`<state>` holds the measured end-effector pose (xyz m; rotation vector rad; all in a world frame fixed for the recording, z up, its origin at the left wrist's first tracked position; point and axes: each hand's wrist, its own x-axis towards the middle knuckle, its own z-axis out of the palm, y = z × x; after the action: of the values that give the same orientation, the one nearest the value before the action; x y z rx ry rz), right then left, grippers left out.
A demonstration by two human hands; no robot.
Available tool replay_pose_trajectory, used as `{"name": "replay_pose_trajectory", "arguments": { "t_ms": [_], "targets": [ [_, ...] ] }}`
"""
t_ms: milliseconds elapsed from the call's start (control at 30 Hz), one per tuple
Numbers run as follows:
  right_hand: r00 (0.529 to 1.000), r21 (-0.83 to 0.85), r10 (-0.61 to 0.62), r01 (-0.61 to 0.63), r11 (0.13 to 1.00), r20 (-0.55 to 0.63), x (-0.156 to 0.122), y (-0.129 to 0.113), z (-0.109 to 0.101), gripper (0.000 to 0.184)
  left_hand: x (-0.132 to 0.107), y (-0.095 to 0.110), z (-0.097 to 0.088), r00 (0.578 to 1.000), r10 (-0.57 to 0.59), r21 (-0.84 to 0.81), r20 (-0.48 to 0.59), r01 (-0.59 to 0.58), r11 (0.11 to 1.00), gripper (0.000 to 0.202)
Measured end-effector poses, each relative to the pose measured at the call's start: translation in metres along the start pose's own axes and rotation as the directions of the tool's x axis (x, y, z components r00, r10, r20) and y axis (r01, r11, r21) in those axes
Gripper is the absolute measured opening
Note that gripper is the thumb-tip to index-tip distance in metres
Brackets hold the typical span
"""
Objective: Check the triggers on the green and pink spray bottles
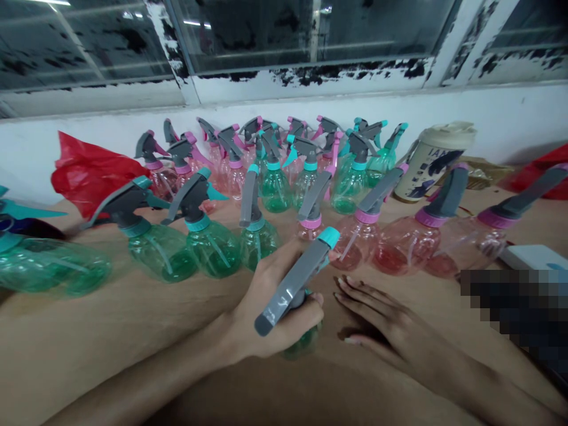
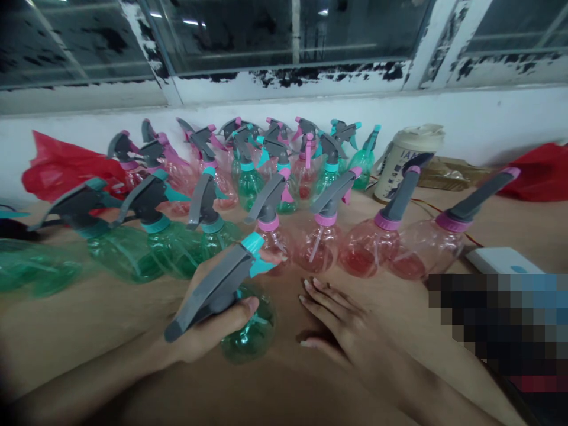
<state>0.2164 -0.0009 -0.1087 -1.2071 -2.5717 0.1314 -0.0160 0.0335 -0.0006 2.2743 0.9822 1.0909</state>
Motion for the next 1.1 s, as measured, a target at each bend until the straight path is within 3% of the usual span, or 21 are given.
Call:
{"name": "replay_pose_trajectory", "arguments": {
  "t_ms": [400,767,1100],
  "targets": [
    [1.000,0.024,0.015,-0.015,1.000,0.007,0.0009,-0.0015,-0.0016,0.054,-0.0036,-0.0002,0.0065,1.000,-0.023,-0.064,-0.007,0.023,0.998,0.024],
    [1.000,-0.050,-0.008,0.009,0.999,0.020,-0.0012,0.0010,0.0016,0.054,-0.0057,0.0022,0.0047,0.997,-0.073,-0.011,-0.003,0.073,0.997,0.021],
    [1.000,-0.032,0.002,-0.002,0.999,0.025,-0.0006,0.0005,0.0012,0.054,-0.0015,0.0045,-0.0016,0.996,-0.054,-0.117,0.068,0.061,0.991,0.014]
  ]
}}
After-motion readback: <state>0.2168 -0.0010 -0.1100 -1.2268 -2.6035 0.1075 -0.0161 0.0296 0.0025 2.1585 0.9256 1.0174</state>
